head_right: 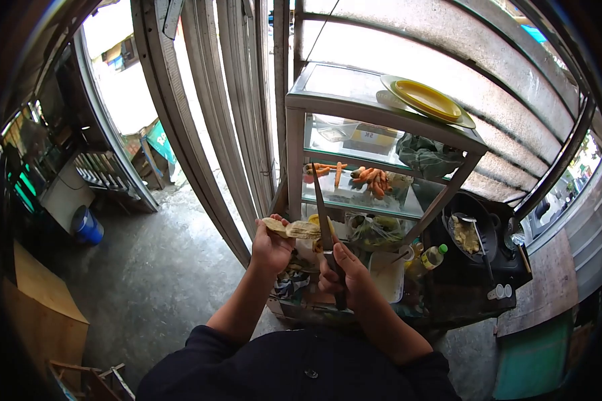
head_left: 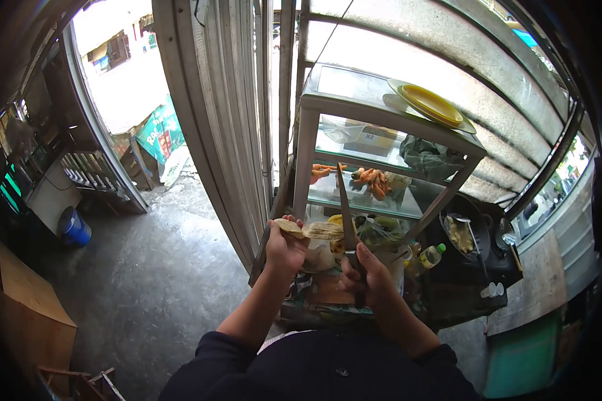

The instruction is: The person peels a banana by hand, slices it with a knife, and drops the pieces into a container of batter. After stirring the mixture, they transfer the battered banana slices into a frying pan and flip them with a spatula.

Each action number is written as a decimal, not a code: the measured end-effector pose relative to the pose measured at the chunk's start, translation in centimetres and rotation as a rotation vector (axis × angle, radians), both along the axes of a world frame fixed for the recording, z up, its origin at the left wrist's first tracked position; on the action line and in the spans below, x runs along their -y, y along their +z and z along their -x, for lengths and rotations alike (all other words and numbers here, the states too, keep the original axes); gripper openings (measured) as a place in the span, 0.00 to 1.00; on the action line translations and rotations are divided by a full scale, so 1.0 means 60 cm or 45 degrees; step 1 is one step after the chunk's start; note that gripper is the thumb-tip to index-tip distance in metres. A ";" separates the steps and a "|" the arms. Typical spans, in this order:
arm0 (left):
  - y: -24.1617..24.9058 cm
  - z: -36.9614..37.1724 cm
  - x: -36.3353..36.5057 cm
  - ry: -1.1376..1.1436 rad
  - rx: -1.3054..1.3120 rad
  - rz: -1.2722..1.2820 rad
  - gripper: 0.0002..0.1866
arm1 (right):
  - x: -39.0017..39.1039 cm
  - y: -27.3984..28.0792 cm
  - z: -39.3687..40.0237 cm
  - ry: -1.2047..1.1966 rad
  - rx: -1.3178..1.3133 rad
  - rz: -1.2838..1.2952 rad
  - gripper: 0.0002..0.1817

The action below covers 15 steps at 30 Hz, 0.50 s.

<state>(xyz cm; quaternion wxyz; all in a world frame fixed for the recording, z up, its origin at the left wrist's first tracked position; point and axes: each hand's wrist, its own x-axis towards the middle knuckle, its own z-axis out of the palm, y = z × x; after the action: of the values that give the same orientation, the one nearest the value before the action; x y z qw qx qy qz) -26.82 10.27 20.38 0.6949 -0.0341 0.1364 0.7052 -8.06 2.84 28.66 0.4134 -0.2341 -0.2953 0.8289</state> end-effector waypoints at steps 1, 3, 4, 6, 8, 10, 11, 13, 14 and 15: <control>0.001 0.004 0.000 0.003 0.002 0.000 0.23 | 0.000 0.003 -0.002 -0.026 0.026 -0.025 0.22; 0.004 0.011 0.002 -0.029 -0.024 0.026 0.23 | -0.003 0.005 -0.009 -0.026 0.036 -0.031 0.22; -0.003 0.016 0.000 -0.029 -0.024 0.027 0.23 | -0.005 0.006 -0.014 -0.028 0.046 -0.036 0.22; -0.019 0.029 -0.004 -0.061 0.067 -0.052 0.24 | -0.005 0.016 -0.019 -0.040 0.053 -0.053 0.22; -0.030 0.052 0.000 -0.180 0.005 -0.151 0.22 | -0.011 0.021 -0.026 -0.047 0.061 -0.068 0.23; -0.024 0.060 0.013 -0.291 -0.054 -0.240 0.20 | -0.021 0.016 -0.031 -0.029 0.048 -0.009 0.20; -0.021 0.060 0.018 -0.290 -0.149 -0.189 0.19 | -0.027 0.013 -0.028 -0.024 0.049 -0.001 0.20; -0.026 0.067 0.029 -0.296 -0.254 -0.226 0.19 | -0.038 0.000 -0.021 0.058 0.198 0.115 0.16; -0.028 0.071 0.038 -0.293 -0.253 -0.219 0.19 | -0.047 -0.019 -0.017 0.062 0.198 0.121 0.16; -0.018 0.073 0.050 -0.270 -0.371 -0.226 0.19 | -0.061 -0.046 -0.011 0.169 0.260 0.153 0.15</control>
<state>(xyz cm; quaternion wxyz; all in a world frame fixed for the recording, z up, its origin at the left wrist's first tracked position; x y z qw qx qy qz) -31.17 7.27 19.28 0.7384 0.1444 0.1756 0.6349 -7.40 6.52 25.90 0.3109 -0.3214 -0.3006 0.8424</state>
